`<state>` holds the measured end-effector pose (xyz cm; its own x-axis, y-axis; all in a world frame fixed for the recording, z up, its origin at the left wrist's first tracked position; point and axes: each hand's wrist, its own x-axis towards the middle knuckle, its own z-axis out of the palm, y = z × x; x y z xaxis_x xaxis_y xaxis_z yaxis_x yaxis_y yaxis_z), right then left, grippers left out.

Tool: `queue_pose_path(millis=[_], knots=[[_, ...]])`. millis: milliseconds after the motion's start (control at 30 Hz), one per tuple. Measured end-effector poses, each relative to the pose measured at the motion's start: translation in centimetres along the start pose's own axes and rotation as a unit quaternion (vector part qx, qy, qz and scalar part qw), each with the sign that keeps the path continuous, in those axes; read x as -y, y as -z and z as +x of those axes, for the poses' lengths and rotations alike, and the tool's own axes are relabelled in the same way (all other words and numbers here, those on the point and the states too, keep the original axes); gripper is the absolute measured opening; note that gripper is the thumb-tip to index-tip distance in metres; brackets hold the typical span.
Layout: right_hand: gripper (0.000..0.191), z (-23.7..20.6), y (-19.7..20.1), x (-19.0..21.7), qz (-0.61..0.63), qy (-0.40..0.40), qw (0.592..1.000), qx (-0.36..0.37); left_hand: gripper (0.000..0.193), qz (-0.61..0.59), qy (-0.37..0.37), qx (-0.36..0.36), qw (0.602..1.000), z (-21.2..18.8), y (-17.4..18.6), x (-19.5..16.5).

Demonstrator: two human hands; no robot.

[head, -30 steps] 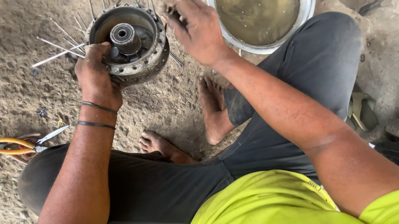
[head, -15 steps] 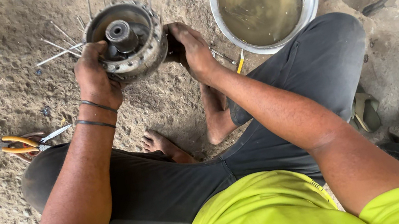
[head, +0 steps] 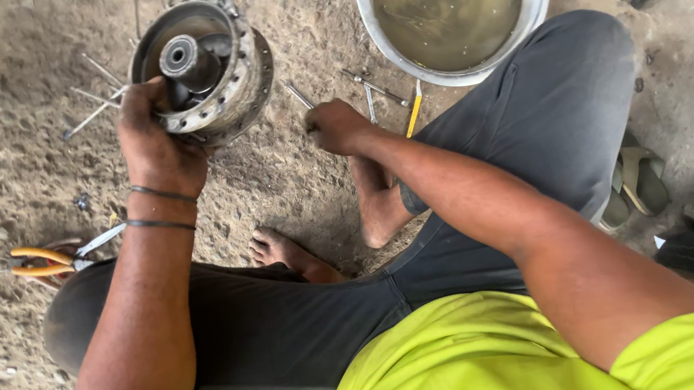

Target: The person sits on the ground and uses their hands to insert metal spokes into the holes of a bicycle wheel hub flange. They pick up individual spokes and thread them through the hub, occasionally dipping the hub assembly into a bowl of liquid.

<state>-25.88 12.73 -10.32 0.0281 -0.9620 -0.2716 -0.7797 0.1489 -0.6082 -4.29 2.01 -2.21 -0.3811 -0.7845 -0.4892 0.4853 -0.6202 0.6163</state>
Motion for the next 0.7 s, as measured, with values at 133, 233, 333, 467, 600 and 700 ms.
queue_pose_path(millis=[133,233,333,467,600,700], knots=[[0.016,0.8,2.3,-2.4,0.181,-0.132,0.969,-0.101,0.021,-0.019,-0.027,0.004,0.999,0.5,0.3,-0.5],[0.016,1.7,6.6,-4.5,0.539,-0.225,0.795,-0.164,0.02,-0.004,-0.029,0.002,1.0,0.4,0.1,-0.7],[0.018,1.9,9.2,-4.6,0.568,-0.282,0.723,-0.275,0.021,0.026,-0.009,-0.019,0.999,0.0,-0.4,-0.9],[0.037,2.0,8.1,-1.2,0.428,-0.15,0.826,-0.335,0.028,0.006,-0.001,0.004,1.0,-0.6,-1.0,-0.9],[0.053,2.8,6.5,1.3,0.424,0.031,0.843,-0.329,0.027,0.052,-0.006,-0.03,0.998,-1.1,-1.4,-0.7],[0.051,3.4,7.1,0.0,0.414,0.029,0.837,-0.356,0.029,0.052,-0.008,-0.022,0.998,-1.4,-1.4,-0.8]])
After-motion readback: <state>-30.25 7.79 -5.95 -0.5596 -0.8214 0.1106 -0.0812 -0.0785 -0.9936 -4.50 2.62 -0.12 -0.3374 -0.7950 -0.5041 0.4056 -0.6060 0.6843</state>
